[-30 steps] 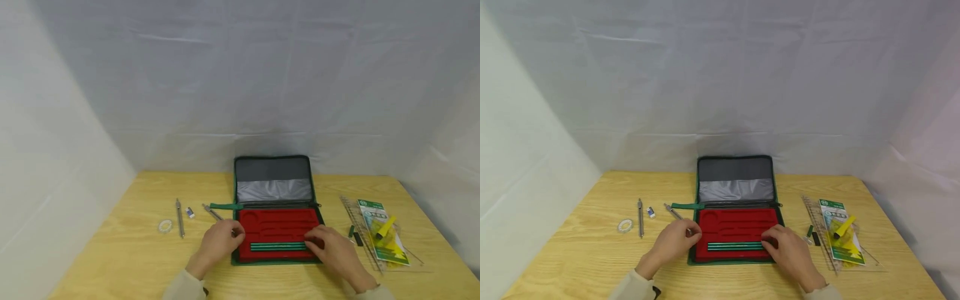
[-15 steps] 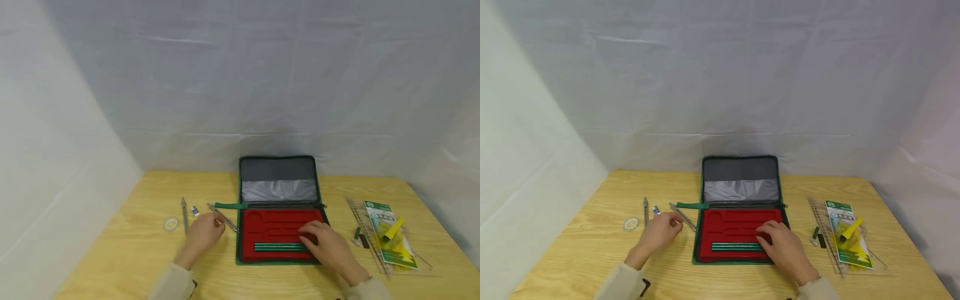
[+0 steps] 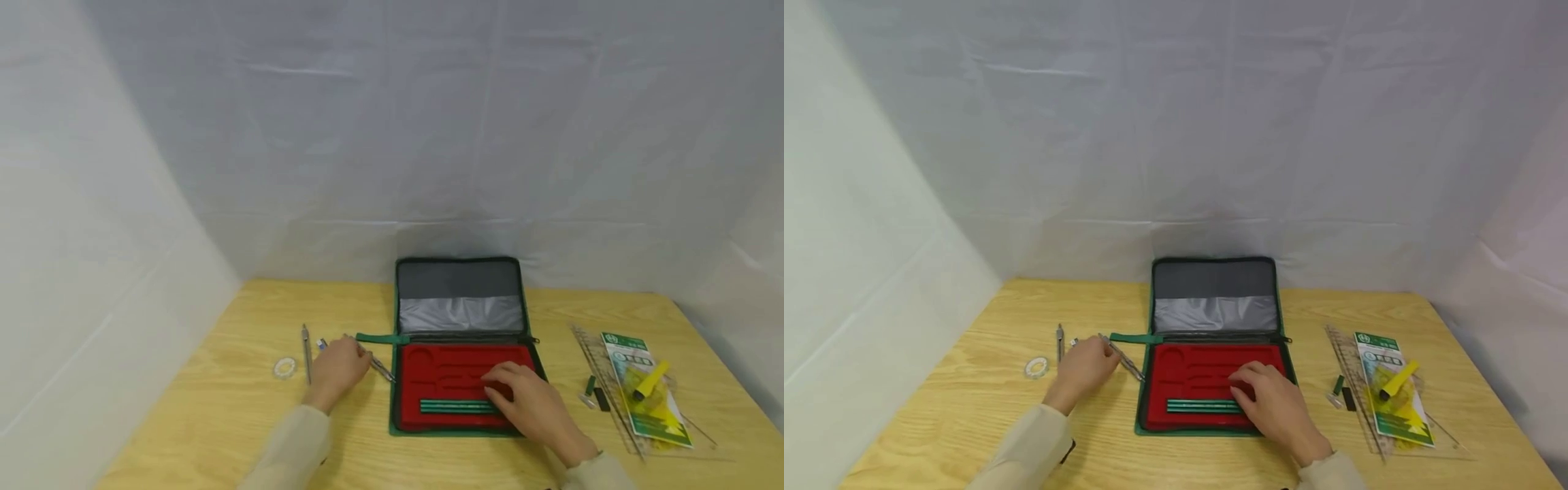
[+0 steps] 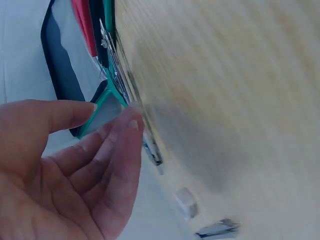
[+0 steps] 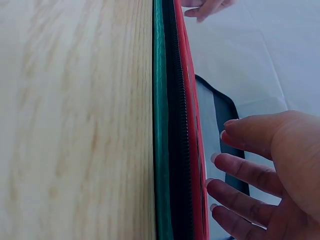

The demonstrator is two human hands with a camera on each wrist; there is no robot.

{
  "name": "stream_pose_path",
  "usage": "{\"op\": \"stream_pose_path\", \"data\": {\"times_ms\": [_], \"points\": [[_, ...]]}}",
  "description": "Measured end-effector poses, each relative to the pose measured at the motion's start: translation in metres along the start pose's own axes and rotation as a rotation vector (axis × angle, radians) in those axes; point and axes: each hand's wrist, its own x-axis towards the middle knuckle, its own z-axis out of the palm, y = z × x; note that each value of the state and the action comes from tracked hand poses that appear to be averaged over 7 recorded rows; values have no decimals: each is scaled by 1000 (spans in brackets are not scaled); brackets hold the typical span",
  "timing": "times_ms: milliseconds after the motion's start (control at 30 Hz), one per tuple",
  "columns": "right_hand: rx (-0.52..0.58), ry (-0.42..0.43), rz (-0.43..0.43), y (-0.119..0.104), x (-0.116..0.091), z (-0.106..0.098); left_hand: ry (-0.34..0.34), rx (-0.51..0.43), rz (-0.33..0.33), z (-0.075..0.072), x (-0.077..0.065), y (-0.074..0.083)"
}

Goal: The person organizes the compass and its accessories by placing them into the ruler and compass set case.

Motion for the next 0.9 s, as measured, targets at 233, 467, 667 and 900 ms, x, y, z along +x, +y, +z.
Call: {"op": "stream_pose_path", "data": {"times_ms": [233,467,667,900], "points": [[-12,6,9,0,1,0,-19,148,-106,4,12,13],[-12,4,21,0,0,1,-59,203,-159,10,23,9],[-1,3,25,2,0,1,-61,162,-165,16,27,6],[6,10,36,4,-1,3,-83,-58,-199,14,29,3]]}}
